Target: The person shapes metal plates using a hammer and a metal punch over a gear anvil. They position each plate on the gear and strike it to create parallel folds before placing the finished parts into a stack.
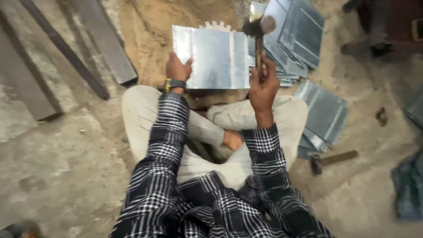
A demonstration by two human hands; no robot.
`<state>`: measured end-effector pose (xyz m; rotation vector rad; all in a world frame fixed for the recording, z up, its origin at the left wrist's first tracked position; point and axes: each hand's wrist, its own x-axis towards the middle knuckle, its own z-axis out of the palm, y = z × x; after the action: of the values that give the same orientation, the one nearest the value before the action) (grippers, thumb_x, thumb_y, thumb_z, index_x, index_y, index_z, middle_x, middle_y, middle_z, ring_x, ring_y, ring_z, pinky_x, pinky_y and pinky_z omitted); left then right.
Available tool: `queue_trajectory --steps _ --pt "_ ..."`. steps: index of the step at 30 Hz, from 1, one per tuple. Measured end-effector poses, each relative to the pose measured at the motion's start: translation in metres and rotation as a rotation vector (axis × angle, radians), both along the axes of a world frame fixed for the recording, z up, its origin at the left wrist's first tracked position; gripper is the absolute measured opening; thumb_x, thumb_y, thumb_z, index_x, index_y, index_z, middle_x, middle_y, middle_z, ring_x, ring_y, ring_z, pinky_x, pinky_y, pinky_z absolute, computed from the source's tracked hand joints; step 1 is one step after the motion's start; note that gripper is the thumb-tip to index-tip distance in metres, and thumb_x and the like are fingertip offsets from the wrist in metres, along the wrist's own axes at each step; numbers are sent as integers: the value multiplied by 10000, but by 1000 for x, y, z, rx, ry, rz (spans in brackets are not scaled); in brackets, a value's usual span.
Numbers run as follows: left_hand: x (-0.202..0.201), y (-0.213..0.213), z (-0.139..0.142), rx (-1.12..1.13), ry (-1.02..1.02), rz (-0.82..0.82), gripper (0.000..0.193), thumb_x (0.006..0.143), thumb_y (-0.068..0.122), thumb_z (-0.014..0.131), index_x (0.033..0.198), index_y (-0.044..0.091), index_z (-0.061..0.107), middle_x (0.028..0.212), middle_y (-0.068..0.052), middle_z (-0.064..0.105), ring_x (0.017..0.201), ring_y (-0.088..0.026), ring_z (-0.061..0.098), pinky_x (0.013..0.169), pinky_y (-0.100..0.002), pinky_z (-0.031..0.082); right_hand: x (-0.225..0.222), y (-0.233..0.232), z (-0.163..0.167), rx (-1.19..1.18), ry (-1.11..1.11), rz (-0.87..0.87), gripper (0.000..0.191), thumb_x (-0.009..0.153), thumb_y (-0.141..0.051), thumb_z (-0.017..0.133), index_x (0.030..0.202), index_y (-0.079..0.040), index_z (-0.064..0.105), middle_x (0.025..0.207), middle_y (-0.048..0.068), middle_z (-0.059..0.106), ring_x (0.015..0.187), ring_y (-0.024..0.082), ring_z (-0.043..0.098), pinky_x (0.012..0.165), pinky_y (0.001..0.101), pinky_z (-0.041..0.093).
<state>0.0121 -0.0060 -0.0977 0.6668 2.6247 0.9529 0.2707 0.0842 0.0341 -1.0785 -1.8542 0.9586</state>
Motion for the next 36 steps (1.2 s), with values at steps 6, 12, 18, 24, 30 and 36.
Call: queue_trajectory --steps 6,12,18,24,30,36 --pt "3 -8 -2 -31 -22 -2 603 818 385 848 1089 -54 535 965 -348 685 916 -530 661 811 -565 534 -11 8 -4 383 259 28 379 1094 40 622 1443 -76 528 1503 93 599 1103 198 655 913 271 587" --pt "13 -7 4 -29 -37 35 602 809 369 840 1114 -52 536 978 -342 687 927 -525 664 810 -563 541 -23 4 -45 165 -211 45 416 1012 -62 617 1423 -37 558 1206 267 690 1070 309 712 866 375 544" --pt "17 -11 -3 -33 -32 7 634 826 376 838 1122 -83 518 979 -372 671 923 -544 654 823 -576 530 -9 -1 -7 187 8 -13 306 1060 -44 631 1360 -44 572 1024 186 651 777 217 555 727 360 500" --pt "18 -21 2 -16 -72 10 654 826 366 828 1164 -92 506 993 -380 670 935 -539 660 824 -567 535 -26 -1 -9 342 133 69 395 1004 26 571 1392 -10 506 1178 202 652 911 217 671 766 344 551" --pt "27 -19 10 -61 -87 5 632 847 377 807 1175 -74 510 991 -368 677 940 -539 658 831 -573 530 -30 5 -24 -123 -375 10 408 1028 -46 632 1431 -76 579 1038 274 697 916 300 672 802 366 538" --pt "28 -30 -4 -39 -67 -22 650 837 382 818 1160 -84 500 990 -377 672 938 -542 656 833 -577 527 -22 16 -15 283 251 149 373 1064 69 591 1424 6 518 1414 212 631 1193 237 668 974 360 551"
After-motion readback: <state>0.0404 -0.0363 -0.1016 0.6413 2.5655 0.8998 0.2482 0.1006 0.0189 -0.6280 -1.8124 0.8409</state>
